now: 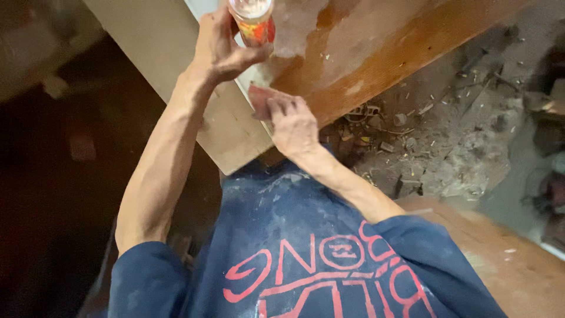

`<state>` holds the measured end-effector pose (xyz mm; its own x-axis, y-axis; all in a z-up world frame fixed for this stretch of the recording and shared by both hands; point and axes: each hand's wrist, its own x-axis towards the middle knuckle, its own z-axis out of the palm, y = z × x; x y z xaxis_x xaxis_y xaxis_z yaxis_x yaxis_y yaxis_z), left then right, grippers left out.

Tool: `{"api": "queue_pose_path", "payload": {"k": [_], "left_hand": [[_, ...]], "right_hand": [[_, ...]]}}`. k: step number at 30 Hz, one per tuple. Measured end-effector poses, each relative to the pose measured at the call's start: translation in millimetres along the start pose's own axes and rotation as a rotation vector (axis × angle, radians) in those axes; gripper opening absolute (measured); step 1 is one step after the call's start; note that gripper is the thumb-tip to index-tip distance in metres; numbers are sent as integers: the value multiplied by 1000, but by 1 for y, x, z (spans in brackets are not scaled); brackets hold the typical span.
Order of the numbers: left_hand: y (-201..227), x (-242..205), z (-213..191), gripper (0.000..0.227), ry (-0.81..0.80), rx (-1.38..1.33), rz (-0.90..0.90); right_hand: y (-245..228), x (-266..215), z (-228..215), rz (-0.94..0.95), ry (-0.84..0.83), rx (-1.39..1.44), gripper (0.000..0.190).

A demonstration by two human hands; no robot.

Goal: The person pours a viscous amber liquid from a plastic bottle onto a large wooden board and spreads it with a cloth. They then use a sanding block to rub the surface, repeatedly adding more liquid and spreading it across the board.

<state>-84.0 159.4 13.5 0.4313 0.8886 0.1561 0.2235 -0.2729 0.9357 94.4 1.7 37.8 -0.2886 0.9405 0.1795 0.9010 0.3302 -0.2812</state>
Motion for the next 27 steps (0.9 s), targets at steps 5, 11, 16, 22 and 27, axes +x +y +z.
{"api": "queue_pose_path", "payload": {"k": [5,11,16,22,27], "left_hand": [[-29,13,-30,42,-123,-30,-49],[-48,30,-42,46,-159,2,19],[-45,24,-54,50,-231,-93,-30],[-45,20,-50,53,-238,-221,100],[-45,14,-47,64,-237,-216,-8]], "right_hand": [[6,28,9,212,63,23,38],[-37,44,50,395,-144,-41,40],[-61,4,55,232,70,-144,42],[-70,-9,66,352,123,-143,37],[-99,-22,79,373,180,-15,36]]}}
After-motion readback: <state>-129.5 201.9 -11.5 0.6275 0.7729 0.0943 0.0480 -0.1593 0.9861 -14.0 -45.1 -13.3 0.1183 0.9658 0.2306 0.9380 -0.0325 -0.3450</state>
